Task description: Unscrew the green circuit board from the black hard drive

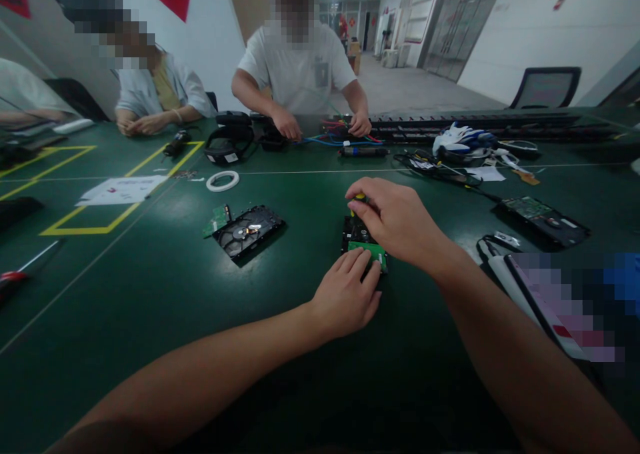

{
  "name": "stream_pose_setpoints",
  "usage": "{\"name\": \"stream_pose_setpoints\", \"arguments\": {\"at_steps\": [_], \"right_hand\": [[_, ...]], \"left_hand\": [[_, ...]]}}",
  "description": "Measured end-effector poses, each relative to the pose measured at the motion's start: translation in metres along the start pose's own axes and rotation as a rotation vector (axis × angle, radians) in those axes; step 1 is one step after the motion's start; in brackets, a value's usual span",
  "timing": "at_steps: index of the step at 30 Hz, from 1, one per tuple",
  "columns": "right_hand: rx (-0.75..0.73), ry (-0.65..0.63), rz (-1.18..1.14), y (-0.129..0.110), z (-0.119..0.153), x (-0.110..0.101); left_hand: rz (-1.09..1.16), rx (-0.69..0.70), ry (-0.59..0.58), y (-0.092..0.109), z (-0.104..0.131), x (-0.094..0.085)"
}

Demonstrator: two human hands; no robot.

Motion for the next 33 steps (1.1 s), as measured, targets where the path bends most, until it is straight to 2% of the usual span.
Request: {"name": "stream_pose_setpoints", "arguments": {"at_steps": [6, 15, 21, 33], "right_hand": [[0.091, 0.021, 0.005, 0.0024, 0.0021, -0.0003], [0.018, 0.028, -0.005, 0.0027, 0.0010, 0.0018], [0.039, 0.023, 0.030, 0.0023, 0.0008, 0.0008], [0.093, 0.113, 0.106, 0.0058, 0.0017, 0.0019]], "left_hand": [[0.013, -0.007, 0.001, -0.0002, -0.0001, 0.0016], [0.004, -0.003, 0.003, -0.0002, 0.0000, 0.0019], [-0.004, -0.002, 0.001, 0.0001, -0.0002, 0.0003], [-0.015, 0.005, -0.001, 0.0006, 0.0001, -0.0001]]}}
Point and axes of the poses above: each hand's wrist, its own z-axis away from the middle knuckle, its own x-axis out of the palm, y = z × x, the point moved 2 cm from there along -z, towards the middle knuckle, and after that the axes turned 1 degree about z, right-handed, at the moved point
